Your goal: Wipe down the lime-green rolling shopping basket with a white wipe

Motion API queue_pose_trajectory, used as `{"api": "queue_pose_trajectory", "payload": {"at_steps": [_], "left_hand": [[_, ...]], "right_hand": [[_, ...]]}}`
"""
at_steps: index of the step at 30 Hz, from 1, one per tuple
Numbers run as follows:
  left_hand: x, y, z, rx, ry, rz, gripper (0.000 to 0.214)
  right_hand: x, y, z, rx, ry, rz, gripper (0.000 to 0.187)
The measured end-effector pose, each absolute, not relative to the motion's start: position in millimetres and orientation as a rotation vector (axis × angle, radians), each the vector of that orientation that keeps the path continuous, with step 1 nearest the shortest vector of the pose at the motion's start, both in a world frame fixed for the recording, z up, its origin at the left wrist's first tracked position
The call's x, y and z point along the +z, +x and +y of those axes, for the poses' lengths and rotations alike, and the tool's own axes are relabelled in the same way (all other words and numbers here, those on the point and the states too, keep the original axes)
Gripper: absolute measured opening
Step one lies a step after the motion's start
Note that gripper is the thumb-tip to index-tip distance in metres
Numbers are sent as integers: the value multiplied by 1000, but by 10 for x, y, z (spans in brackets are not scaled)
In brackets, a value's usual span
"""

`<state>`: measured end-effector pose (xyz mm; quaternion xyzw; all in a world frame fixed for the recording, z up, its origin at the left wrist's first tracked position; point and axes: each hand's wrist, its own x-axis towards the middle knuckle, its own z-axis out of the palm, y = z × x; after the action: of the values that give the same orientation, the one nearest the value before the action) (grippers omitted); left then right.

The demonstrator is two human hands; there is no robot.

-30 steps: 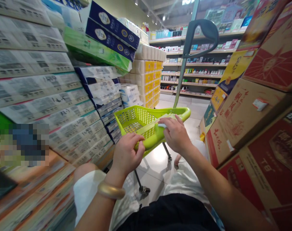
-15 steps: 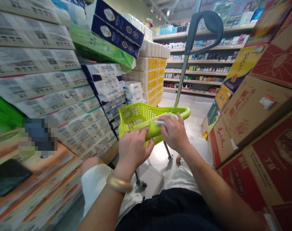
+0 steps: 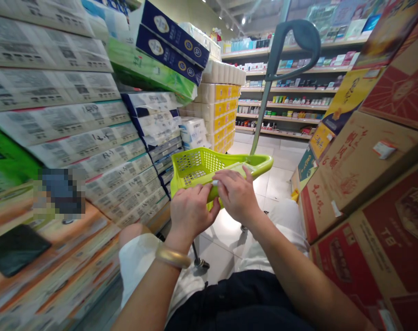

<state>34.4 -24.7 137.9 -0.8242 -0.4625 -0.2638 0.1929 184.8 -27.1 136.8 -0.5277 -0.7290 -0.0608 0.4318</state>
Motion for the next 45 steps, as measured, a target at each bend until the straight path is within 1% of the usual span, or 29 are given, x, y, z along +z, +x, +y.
{"api": "queue_pose_trajectory", "payload": {"at_steps": [7,15,19,24,32,36,40,45], "left_hand": [[1370,329,-245,-773,-2295,-1301,32],[1378,299,-235,-767,-2305,-1279,33],[1374,273,-237,-779,-2291,-1271,32],[1364,295,-237,-788,-2285,-1281,31],[1386,269,-233,-751,-2305,-1270,32],[1381,232,-234,-784,-2309,-1270,33],[1359,219,-231,-800,-2309,-1303,33],[1349,215,-222,-812,-2291,-1294,32]], "right_hand": [[1402,2283,-1,-192,-1570,-1597,29],[1484,1828,-126,-123,-1398,-1903,24],[1488,2013,-62,-89,-1469,-1814,26],[1474,2186,8,-128,-1603,-1663,27],[1480,1647,-182,-101,-1390,-1893,25],[1454,1859,-150,-75,-1440,-1792,27],[1387,2160,-71,-144,-1528,-1582,30],[1361,2018,-105,-173,-1543,-1545,30]]}}
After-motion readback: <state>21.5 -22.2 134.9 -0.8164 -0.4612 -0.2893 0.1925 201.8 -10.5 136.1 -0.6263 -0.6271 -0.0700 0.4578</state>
